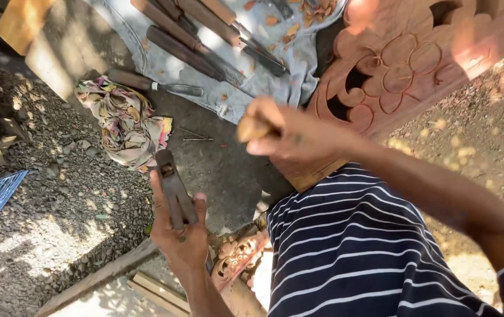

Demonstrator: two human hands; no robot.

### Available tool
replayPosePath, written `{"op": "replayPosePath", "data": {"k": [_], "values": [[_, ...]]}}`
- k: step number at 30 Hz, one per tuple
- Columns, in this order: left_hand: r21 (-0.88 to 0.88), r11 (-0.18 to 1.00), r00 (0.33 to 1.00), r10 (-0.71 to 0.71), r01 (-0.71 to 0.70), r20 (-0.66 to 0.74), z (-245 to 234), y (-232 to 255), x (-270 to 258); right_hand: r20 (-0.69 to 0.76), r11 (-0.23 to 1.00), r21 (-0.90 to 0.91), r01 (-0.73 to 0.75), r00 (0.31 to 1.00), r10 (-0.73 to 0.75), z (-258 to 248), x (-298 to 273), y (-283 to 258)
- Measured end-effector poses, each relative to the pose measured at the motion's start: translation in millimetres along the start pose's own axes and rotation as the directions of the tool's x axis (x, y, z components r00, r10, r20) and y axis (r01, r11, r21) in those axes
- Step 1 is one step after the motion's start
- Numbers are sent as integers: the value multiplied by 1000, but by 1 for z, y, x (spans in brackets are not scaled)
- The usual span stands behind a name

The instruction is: Carving intricate patterns into a wooden board using a chisel and hammer.

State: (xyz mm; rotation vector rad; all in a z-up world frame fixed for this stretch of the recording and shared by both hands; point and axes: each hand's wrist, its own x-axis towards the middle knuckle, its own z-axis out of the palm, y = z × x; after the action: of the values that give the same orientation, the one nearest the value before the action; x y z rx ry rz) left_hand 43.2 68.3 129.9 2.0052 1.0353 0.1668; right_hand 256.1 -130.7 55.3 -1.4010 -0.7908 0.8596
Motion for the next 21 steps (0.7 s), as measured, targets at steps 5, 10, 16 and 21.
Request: {"op": "replayPosePath", "data": {"k": [5, 10, 16, 21], "values": [[186, 978, 994, 104, -99, -17, -20, -6, 10, -40, 950, -229, 212, 973, -226, 104, -5, 18], [46, 995, 993, 93, -90, -67, -20, 42, 17, -150, 899, -396, 186, 953, -264, 130, 21, 44], [118, 969, 975, 221, -217, -13, -17, 52, 25, -511, 921, -384, 60, 817, -267, 110, 39, 41], [98, 975, 980, 199, -200, 23, -10, 57, 29, -631, 965, -261, 17, 754, -184, 103, 38, 37]]}}
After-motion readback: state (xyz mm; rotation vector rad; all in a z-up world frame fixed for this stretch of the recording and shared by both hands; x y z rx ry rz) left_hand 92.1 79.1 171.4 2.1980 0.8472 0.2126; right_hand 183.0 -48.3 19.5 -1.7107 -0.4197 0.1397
